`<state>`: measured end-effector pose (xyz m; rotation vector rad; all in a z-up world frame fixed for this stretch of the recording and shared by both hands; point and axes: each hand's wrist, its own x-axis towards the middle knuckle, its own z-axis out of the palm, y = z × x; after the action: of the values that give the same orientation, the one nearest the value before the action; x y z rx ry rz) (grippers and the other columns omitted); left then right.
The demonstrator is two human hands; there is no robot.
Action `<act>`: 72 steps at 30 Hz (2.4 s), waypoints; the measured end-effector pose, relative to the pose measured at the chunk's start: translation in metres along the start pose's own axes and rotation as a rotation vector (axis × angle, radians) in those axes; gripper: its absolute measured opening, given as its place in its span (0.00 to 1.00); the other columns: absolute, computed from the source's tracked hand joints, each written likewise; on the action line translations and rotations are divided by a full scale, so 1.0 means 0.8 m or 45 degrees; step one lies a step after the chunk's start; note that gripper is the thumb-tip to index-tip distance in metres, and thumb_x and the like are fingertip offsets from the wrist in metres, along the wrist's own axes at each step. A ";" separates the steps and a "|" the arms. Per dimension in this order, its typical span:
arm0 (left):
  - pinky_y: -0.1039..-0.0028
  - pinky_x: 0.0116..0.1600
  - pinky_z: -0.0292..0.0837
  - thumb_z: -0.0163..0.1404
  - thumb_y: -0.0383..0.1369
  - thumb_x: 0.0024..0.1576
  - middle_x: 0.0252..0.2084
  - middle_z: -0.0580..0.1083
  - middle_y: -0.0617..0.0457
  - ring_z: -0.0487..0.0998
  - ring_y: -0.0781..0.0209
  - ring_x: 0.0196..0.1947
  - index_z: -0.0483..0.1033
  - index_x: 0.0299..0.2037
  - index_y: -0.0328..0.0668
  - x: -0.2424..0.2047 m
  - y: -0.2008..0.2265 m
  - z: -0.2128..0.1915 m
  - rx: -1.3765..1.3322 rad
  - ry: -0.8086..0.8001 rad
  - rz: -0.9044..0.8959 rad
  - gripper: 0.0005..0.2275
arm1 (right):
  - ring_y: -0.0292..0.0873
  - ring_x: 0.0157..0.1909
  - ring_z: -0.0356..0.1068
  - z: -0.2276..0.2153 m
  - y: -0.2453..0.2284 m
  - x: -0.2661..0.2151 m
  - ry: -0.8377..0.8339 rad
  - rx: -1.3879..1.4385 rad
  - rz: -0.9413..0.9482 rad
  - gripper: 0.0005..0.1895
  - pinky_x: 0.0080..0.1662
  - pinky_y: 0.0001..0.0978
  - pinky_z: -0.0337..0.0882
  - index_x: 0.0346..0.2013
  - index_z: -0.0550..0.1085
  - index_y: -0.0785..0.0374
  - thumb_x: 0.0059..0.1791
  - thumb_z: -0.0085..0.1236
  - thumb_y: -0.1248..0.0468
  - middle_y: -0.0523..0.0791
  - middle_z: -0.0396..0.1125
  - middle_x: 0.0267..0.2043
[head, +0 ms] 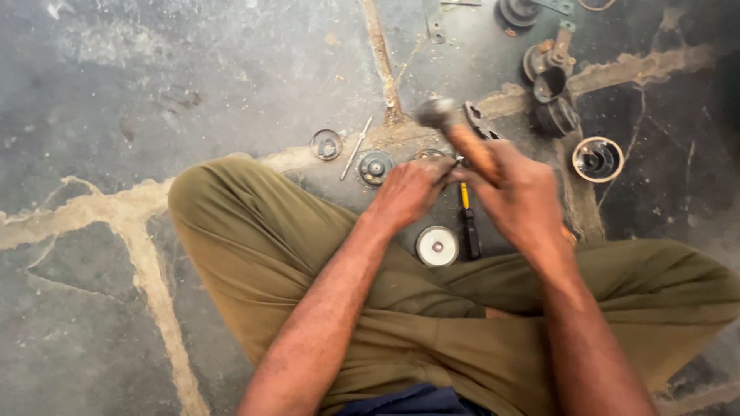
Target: The person sits on the floor and uses a hammer and screwdriver to work on small mechanical parts, likely fan motor components. They repeatedly tap and pry at the parts, occasionally picking up and setting down different pieces.
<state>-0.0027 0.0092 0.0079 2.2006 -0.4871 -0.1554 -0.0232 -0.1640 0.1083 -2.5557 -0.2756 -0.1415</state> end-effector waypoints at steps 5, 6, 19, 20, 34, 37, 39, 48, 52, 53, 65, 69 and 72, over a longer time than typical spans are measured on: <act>0.51 0.39 0.74 0.48 0.38 0.63 0.35 0.79 0.40 0.81 0.40 0.37 0.76 0.50 0.45 0.004 0.006 0.002 -0.003 -0.016 0.020 0.11 | 0.38 0.30 0.69 -0.032 0.010 -0.020 0.047 0.020 0.411 0.21 0.33 0.34 0.70 0.46 0.76 0.65 0.48 0.75 0.56 0.47 0.72 0.31; 0.51 0.38 0.74 0.49 0.38 0.62 0.36 0.79 0.40 0.81 0.39 0.37 0.76 0.51 0.46 0.006 0.007 0.003 0.037 0.024 0.083 0.11 | 0.37 0.30 0.67 -0.040 0.013 -0.026 0.087 0.019 0.428 0.19 0.34 0.32 0.69 0.45 0.76 0.66 0.49 0.75 0.57 0.46 0.71 0.31; 0.53 0.42 0.74 0.50 0.36 0.62 0.41 0.78 0.43 0.80 0.40 0.41 0.76 0.49 0.44 0.001 0.001 0.012 0.018 0.084 0.127 0.10 | 0.30 0.30 0.67 -0.097 -0.019 -0.057 0.270 0.511 0.504 0.10 0.36 0.25 0.68 0.50 0.72 0.72 0.59 0.62 0.68 0.42 0.69 0.32; 0.52 0.42 0.74 0.50 0.36 0.62 0.41 0.78 0.43 0.80 0.39 0.41 0.76 0.49 0.43 0.000 0.001 0.012 0.008 0.093 0.126 0.10 | 0.30 0.31 0.67 -0.099 -0.025 -0.059 0.259 0.571 0.463 0.11 0.36 0.24 0.68 0.53 0.70 0.72 0.60 0.60 0.68 0.42 0.69 0.34; 0.54 0.44 0.76 0.47 0.31 0.61 0.44 0.78 0.44 0.81 0.40 0.42 0.76 0.51 0.43 -0.003 -0.002 0.018 0.006 0.103 0.125 0.10 | 0.57 0.40 0.76 -0.075 -0.035 -0.056 -0.167 -0.212 0.118 0.35 0.40 0.48 0.75 0.74 0.63 0.60 0.53 0.60 0.58 0.58 0.75 0.43; 0.54 0.44 0.76 0.48 0.32 0.62 0.44 0.78 0.44 0.81 0.41 0.42 0.77 0.51 0.43 -0.001 -0.006 0.018 0.002 0.093 0.095 0.10 | 0.53 0.39 0.77 -0.083 -0.036 -0.059 -0.141 -0.251 0.122 0.35 0.41 0.46 0.77 0.76 0.61 0.59 0.54 0.60 0.60 0.58 0.75 0.47; 0.54 0.45 0.76 0.48 0.31 0.62 0.46 0.78 0.44 0.80 0.40 0.43 0.78 0.50 0.44 -0.002 -0.005 0.024 -0.024 0.098 0.090 0.10 | 0.55 0.52 0.76 -0.099 -0.042 -0.073 0.076 -0.123 0.014 0.31 0.51 0.45 0.77 0.75 0.60 0.59 0.58 0.57 0.61 0.60 0.71 0.58; 0.53 0.42 0.75 0.49 0.32 0.60 0.43 0.78 0.42 0.80 0.39 0.40 0.77 0.49 0.42 0.003 -0.001 0.021 -0.017 0.183 0.136 0.09 | 0.58 0.43 0.77 -0.081 -0.057 -0.044 -0.099 -0.229 0.106 0.33 0.44 0.46 0.76 0.73 0.65 0.59 0.53 0.61 0.63 0.58 0.75 0.48; 0.51 0.42 0.74 0.50 0.33 0.62 0.39 0.78 0.41 0.80 0.38 0.41 0.77 0.44 0.43 -0.002 -0.004 0.023 0.006 0.083 0.049 0.06 | 0.54 0.48 0.77 -0.090 -0.052 -0.060 0.124 -0.037 0.028 0.31 0.47 0.44 0.77 0.76 0.61 0.58 0.59 0.57 0.63 0.58 0.72 0.54; 0.51 0.42 0.74 0.49 0.31 0.61 0.38 0.78 0.41 0.80 0.38 0.40 0.77 0.45 0.43 -0.001 -0.003 0.024 0.010 0.084 0.056 0.06 | 0.53 0.45 0.77 -0.093 -0.051 -0.063 0.178 0.023 0.095 0.30 0.45 0.45 0.76 0.75 0.61 0.56 0.58 0.57 0.62 0.57 0.73 0.52; 0.50 0.38 0.72 0.52 0.36 0.61 0.35 0.78 0.40 0.79 0.36 0.38 0.76 0.41 0.42 -0.007 -0.009 0.038 -0.009 0.127 0.043 0.07 | 0.60 0.45 0.76 -0.079 -0.044 -0.061 0.078 -0.075 0.098 0.30 0.44 0.49 0.74 0.75 0.63 0.55 0.58 0.58 0.61 0.58 0.72 0.50; 0.50 0.40 0.73 0.49 0.31 0.61 0.36 0.78 0.40 0.79 0.37 0.37 0.77 0.44 0.43 0.003 -0.012 0.027 0.054 0.137 0.074 0.06 | 0.58 0.53 0.76 -0.081 -0.056 -0.053 0.196 0.047 -0.004 0.29 0.51 0.43 0.76 0.75 0.61 0.60 0.60 0.55 0.62 0.60 0.70 0.59; 0.50 0.40 0.73 0.52 0.36 0.63 0.34 0.77 0.40 0.79 0.36 0.38 0.75 0.39 0.40 0.000 -0.007 0.028 0.052 0.099 0.056 0.08 | 0.60 0.47 0.76 -0.086 -0.054 -0.039 -0.212 -0.225 0.250 0.32 0.47 0.47 0.74 0.74 0.64 0.57 0.56 0.59 0.60 0.59 0.73 0.49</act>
<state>-0.0074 -0.0037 -0.0101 2.2250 -0.4986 -0.0361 -0.0659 -0.1715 0.1838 -2.7572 -0.0758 0.1268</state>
